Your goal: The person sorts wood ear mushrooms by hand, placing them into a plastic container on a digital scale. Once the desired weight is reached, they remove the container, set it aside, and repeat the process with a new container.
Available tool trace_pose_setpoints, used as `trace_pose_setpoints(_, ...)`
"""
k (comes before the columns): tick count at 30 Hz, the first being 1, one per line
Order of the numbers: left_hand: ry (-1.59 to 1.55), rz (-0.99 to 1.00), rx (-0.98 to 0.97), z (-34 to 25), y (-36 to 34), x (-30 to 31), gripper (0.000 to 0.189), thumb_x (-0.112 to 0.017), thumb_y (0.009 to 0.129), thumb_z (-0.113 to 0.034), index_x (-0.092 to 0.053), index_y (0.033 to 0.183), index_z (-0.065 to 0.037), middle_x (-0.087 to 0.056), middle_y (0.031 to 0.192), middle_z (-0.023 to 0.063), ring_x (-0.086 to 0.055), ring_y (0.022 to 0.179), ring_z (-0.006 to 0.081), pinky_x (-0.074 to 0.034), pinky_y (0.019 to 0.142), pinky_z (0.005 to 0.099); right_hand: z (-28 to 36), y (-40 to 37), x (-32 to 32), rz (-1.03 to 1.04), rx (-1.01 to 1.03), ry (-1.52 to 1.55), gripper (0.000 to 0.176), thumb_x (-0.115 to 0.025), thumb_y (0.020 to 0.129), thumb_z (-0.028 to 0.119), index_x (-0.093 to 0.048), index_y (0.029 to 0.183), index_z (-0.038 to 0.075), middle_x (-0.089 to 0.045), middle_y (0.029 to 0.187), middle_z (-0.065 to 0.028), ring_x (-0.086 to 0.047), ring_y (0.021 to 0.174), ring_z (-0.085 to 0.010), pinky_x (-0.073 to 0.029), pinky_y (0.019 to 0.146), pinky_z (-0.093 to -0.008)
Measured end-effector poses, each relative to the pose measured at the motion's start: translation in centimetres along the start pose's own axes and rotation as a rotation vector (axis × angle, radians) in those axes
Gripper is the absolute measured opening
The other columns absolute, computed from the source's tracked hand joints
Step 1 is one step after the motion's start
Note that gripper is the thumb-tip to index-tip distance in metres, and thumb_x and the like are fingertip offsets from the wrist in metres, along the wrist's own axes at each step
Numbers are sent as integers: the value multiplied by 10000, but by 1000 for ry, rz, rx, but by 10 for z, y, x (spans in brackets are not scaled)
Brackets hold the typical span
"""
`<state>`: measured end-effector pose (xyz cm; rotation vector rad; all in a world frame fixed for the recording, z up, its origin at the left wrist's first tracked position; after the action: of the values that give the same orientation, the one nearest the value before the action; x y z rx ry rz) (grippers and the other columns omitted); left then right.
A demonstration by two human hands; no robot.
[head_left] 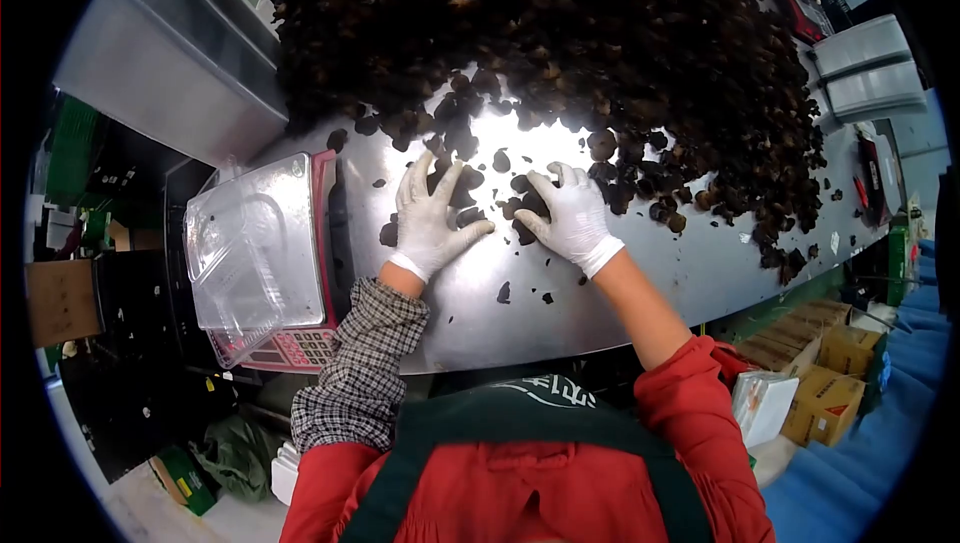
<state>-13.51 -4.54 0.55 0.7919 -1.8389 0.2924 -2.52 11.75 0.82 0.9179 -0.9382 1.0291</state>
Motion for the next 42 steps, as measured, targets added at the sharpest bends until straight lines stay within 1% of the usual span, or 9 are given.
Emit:
trace_pose_setpoints(3, 20, -59, -8, 8, 17, 1, 1011, -753, 585, -657, -414, 1408, -176, -207, 1475, 255, -162, 1371, 425, -136, 1118, 549, 2, 8, 1, 5, 63, -5, 827, -725, 649, 587, -525, 1288, 101, -505, 1267, -207, -452, 1177, -340, -382, 948, -465)
trace_pose_setpoints(7, 135, 243, -49, 5, 17, -16, 1046, -689, 561, -754, -404, 1422, -233, -180, 1498, 242, -116, 1392, 434, -51, 1120, 595, 16, -2, -5, 85, 233, -5, 793, -742, 656, 527, -512, 1295, 116, -474, 1297, -193, -461, 1170, -343, -373, 963, -470)
trace_pose_setpoints(15, -29, 56, -91, 13, 28, -10, 407, -669, 775, -271, -621, 1158, -141, -470, 1288, 139, -462, 1168, 320, -354, 1010, 423, -4, 9, -8, 16, 218, 153, 361, -640, 696, 81, -615, 1056, 94, -588, 1061, -74, -571, 984, -280, -483, 843, -374)
trace_pose_setpoints(20, -197, -72, 12, 34, 44, -14, 137, -620, 796, -102, -645, 931, -97, -579, 1040, 83, -605, 905, 249, -517, 804, 339, -32, 27, -12, -20, -186, 591, 231, -624, 770, 68, -617, 1001, 70, -598, 1000, -117, -623, 864, -285, -516, 802, -342)
trace_pose_setpoints(23, -527, -327, 234, 54, 40, 11, 106, -651, 808, -68, -631, 910, -47, -612, 912, 64, -603, 812, 154, -498, 745, 264, -35, 38, -11, -80, -105, 708, 222, -621, 783, 76, -609, 1005, 61, -595, 976, -125, -618, 871, -275, -505, 807, -341)
trace_pose_setpoints(26, -1044, -456, 728, 75, 25, 36, 119, -651, 840, -95, -638, 938, -28, -632, 873, 40, -577, 732, 105, -479, 640, 221, -3, 59, 10, 113, -137, 477, 278, -614, 779, 15, -589, 1054, 48, -585, 992, -110, -615, 891, -255, -499, 820, -317)
trace_pose_setpoints(34, -2138, -511, 647, 54, -41, 82, 219, -605, 882, -139, -568, 1055, -10, -618, 957, 123, -454, 621, 117, -394, 533, 240, 22, 87, -31, 362, 18, 69, 253, -605, 800, 156, -621, 1052, 138, -561, 1014, -155, -606, 933, -311, -519, 798, -409)
trace_pose_setpoints(40, -1756, -937, 347, 94, -127, 221, 235, -591, 905, -171, -577, 1077, -11, -617, 1025, 191, -491, 646, 107, -431, 540, 237, 42, 96, 10, 206, -209, 663, 222, -625, 799, 51, -634, 1020, 32, -623, 993, -143, -622, 897, -237, -508, 807, -312)
trace_pose_setpoints(42, -1590, -1027, 397, 120, -154, 237, 186, -579, 912, -167, -581, 1048, -41, -625, 1038, 166, -499, 630, 118, -431, 531, 242, 106, 99, 27, 76, 56, 866, 265, -593, 787, -14, -643, 1040, 47, -628, 932, -83, -606, 875, -176, -503, 787, -286)
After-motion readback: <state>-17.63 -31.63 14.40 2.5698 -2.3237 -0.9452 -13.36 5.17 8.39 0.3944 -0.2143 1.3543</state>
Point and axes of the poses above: each hand's wrist, its own y-axis towards the middle knuckle, its own x-axis out of the back of the hand, z = x × y, the point moved 6 cm from there along y, towards the middle knuckle
